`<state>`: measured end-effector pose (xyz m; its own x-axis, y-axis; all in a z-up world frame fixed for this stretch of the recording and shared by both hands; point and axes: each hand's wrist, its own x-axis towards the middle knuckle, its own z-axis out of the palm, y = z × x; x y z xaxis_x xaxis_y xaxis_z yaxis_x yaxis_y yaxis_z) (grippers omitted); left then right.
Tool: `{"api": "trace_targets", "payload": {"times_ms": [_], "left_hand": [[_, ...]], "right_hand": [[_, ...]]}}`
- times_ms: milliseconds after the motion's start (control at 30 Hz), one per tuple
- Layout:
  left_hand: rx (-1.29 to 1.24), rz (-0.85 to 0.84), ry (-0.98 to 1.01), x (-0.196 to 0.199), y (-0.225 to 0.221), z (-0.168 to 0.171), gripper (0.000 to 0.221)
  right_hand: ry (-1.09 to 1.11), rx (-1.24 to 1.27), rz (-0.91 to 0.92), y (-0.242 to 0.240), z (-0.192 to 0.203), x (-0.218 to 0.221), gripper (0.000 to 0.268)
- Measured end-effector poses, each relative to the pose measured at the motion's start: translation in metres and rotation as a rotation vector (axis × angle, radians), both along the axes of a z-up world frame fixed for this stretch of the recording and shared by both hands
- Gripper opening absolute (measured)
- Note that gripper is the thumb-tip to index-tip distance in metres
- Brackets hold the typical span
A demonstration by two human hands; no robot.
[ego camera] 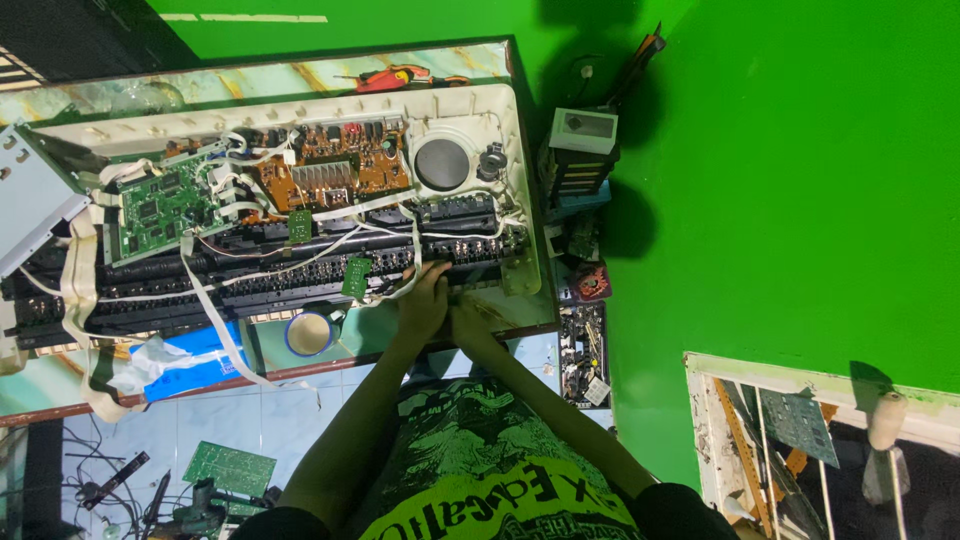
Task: The person manipulates internal electronic components, ribbon cables, and circuit boards inside an opened keyboard with their hands.
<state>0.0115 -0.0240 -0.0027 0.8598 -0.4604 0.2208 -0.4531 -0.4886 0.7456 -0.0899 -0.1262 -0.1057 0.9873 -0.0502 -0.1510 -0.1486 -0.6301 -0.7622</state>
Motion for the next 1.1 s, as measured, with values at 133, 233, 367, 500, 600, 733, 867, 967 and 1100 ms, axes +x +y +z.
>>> {"api": "trace_targets", "payload": {"times_ms": [133,233,367,500,600,733,867,967,1100], "left_hand": [[0.062,-0.012,0.041,0.003,0.0,-0.004,0.025],[0.032,-0.019,0.01,-0.001,0.002,-0.003,0.026],[0.036,-0.026,-0.033,-0.004,0.004,-0.004,0.027],[0.052,-0.033,-0.012,0.0,0.003,-0.009,0.027],[0.05,-0.013,-0.051,0.0,0.002,-0.01,0.028],[0.047,-0.047,-0.098,-0.004,0.005,-0.006,0.035],[0.067,-0.047,-0.073,-0.006,0.007,-0.004,0.037],[0.073,-0.05,-0.046,-0.006,0.008,0.0,0.037],[0.1,-0.085,0.006,-0.004,0.012,0.006,0.038]], "right_hand": [[0.157,0.684,-0.307,0.013,0.012,-0.001,0.038],[0.055,0.709,-0.486,0.012,0.0,-0.007,0.034],[0.036,0.82,-0.521,0.005,-0.012,0.0,0.031],[0.037,0.702,-0.323,0.01,-0.017,-0.001,0.033],[0.032,0.526,-0.11,0.019,-0.024,-0.011,0.035],[-0.189,0.078,-0.169,0.004,-0.034,-0.012,0.031],[0.07,0.237,-0.437,0.001,-0.032,0.0,0.034],[-0.023,0.143,-0.241,0.001,-0.021,0.007,0.039],[0.254,0.61,-0.146,0.004,0.011,-0.001,0.04]]}}
